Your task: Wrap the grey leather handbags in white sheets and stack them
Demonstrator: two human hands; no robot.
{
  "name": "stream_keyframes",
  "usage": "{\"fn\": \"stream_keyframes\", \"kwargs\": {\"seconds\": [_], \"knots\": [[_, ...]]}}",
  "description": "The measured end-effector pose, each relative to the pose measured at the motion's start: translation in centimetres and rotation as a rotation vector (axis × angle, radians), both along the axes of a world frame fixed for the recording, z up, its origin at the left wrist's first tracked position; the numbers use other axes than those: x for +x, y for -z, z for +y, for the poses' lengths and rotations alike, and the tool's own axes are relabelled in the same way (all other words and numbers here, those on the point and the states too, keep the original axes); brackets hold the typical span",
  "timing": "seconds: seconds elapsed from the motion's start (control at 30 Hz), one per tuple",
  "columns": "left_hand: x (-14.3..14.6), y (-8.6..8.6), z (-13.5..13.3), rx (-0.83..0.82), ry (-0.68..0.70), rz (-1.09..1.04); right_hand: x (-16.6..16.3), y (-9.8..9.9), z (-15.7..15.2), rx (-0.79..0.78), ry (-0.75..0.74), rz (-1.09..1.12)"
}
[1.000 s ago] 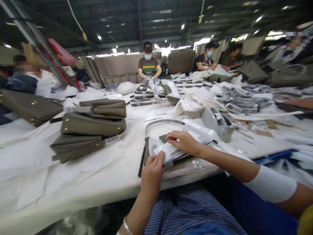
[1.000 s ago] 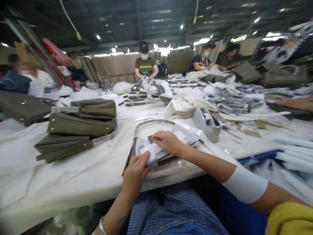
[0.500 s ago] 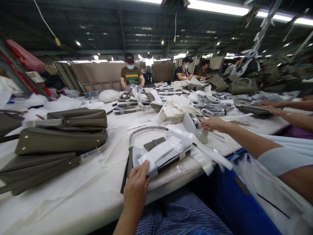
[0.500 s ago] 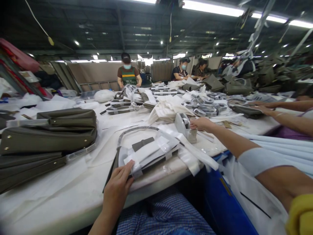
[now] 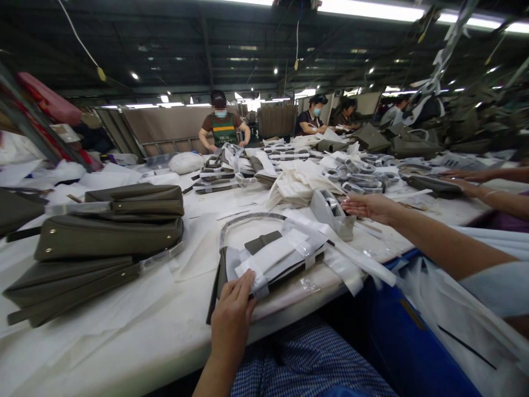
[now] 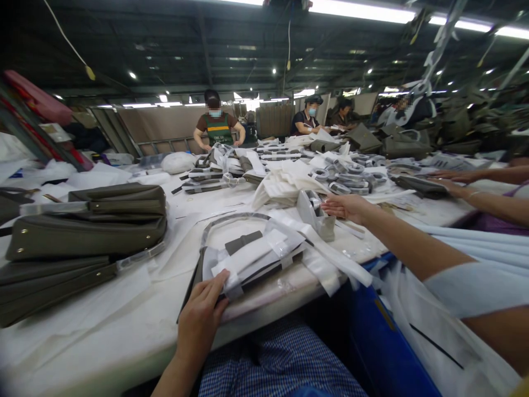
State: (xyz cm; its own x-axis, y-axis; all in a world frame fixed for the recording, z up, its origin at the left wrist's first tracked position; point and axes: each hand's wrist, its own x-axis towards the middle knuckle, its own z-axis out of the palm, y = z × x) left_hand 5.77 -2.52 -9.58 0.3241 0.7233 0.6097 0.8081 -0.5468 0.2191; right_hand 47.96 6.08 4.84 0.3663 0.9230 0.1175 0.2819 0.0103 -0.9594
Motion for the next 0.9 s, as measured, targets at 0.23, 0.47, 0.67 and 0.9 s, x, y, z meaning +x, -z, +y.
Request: {"fn": "stream_keyframes", "kwargs": {"seconds": [0.23,0.47,0.67,0.9], "knots": [[0.1,0.1,-0.1,-0.03,-0.007,0.002,-1.5,2.3,-7.4,-0.186,0.068,0.312],[-0.4,0.2,0.3,-0.018,0.014,0.01,0.5,9.8,-7.9,-0.206,0.177,0.21],[-0.5,0.2,0.3,0.013,-0.021,0.007,4.9,10.0,-7.6,-0.27,0.141,-0.372],[-0.7,0.0,0.3,0.004,-0.013,0.022,5.2,5.1,-10.5,-0.01,-0.145,-1.203]]}}
